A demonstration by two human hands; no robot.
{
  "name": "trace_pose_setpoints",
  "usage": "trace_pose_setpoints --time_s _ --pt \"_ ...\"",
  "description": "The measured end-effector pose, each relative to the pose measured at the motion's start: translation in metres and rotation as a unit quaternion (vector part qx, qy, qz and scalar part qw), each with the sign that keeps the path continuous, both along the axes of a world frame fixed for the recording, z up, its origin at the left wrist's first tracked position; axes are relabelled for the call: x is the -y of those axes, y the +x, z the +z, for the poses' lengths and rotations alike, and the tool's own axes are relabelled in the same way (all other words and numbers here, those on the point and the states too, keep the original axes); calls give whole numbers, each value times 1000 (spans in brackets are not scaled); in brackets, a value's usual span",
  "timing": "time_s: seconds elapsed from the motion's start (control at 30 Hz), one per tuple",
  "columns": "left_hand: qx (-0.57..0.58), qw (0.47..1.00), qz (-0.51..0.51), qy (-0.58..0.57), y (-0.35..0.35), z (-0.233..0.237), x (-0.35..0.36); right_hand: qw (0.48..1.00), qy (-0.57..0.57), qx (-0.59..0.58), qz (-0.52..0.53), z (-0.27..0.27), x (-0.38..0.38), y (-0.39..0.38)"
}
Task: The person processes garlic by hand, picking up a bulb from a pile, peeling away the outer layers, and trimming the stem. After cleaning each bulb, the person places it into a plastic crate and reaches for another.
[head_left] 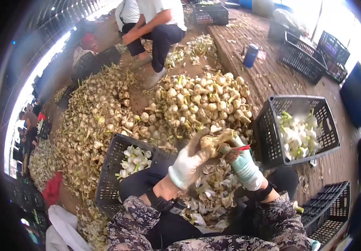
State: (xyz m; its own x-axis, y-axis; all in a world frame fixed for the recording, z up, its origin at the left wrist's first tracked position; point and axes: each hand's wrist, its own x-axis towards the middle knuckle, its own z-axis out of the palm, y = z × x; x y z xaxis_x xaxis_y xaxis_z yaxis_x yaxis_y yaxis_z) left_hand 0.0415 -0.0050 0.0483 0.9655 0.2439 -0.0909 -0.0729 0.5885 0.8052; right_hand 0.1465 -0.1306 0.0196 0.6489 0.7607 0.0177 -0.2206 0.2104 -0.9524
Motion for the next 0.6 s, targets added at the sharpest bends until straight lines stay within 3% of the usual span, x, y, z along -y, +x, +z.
trace_pose_setpoints --time_s 0.03,0.07,0.1,0.13,0.17,0.2,0.27,0.3,0.33,0.4,0.43,0.57,0.6 --pt "0 995 42 88 5 -8 -1 973 -26 214 -78 -9 -3 6" --pt "-5 995 37 92 6 -11 0 974 -24 209 -83 -5 0 8" --pt "-19 982 68 173 6 -14 2 997 -46 33 -53 4 6 11" --pt "-33 962 98 253 8 -18 3 987 -66 -145 -21 8 10 12" --pt "-32 849 131 510 12 -20 -1 980 -14 -197 -34 6 9 9" --pt "-37 849 123 512 12 -23 1 978 -13 -205 -38 4 7 6" --pt "7 769 195 609 13 -22 8 989 -62 -120 -55 0 1 2" --pt "12 811 209 547 15 -27 11 985 -20 -153 -75 4 -1 -4" --pt "11 810 205 549 15 -26 10 984 -18 -157 -77 7 -2 -5" --pt "-15 727 214 652 13 -20 8 979 -27 -193 -61 12 -4 -4" --pt "7 773 215 597 13 -19 9 986 -89 -139 -23 15 1 3" --pt "-17 786 200 585 9 -25 3 992 -41 -113 38 8 9 11" --pt "-2 771 202 604 10 -22 3 983 -25 -173 50 13 11 11"
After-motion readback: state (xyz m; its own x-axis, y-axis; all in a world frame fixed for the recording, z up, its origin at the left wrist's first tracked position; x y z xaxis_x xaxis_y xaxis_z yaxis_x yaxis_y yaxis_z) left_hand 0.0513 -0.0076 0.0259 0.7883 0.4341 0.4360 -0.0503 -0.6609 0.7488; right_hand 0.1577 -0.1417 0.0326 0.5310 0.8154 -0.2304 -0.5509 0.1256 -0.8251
